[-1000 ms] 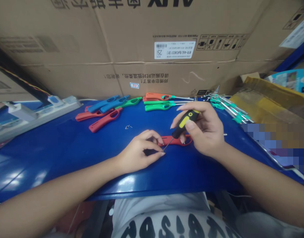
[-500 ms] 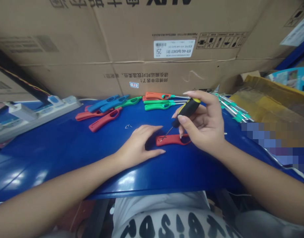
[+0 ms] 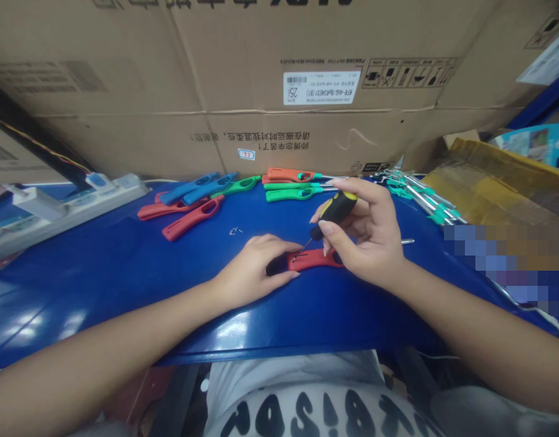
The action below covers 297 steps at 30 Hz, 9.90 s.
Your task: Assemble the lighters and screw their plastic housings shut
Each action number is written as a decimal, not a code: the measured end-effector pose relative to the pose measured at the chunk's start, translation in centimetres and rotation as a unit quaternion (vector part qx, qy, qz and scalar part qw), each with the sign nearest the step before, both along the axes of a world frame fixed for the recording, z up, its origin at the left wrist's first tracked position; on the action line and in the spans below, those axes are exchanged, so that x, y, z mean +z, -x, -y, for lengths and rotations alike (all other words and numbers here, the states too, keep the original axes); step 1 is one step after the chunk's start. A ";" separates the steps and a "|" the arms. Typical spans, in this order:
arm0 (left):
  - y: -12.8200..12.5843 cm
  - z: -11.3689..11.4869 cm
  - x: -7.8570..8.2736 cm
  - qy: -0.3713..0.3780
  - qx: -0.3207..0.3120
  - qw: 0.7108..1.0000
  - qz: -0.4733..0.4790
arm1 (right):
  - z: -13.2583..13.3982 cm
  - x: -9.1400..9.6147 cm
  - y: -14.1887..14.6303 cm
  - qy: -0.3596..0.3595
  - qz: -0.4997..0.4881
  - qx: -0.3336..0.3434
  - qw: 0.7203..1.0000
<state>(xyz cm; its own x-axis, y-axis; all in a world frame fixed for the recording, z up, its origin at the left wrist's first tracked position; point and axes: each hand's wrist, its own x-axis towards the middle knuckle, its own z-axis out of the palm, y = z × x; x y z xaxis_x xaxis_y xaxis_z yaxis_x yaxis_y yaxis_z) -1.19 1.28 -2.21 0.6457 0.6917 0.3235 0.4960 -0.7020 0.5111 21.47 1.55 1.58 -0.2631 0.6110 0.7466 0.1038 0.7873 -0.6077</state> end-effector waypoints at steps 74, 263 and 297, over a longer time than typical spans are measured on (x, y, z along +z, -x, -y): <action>-3.0 0.8 1.0 0.047 -0.029 0.998 0.011 | -1.9 5.7 -0.4 -0.055 0.267 0.019 0.962; -3.8 0.4 0.4 0.036 -0.093 0.995 -0.003 | -1.0 4.3 -1.8 -0.080 0.211 0.029 0.974; -4.0 0.6 0.6 0.046 -0.085 0.995 0.011 | -1.5 4.7 -2.3 -0.087 0.189 0.049 0.977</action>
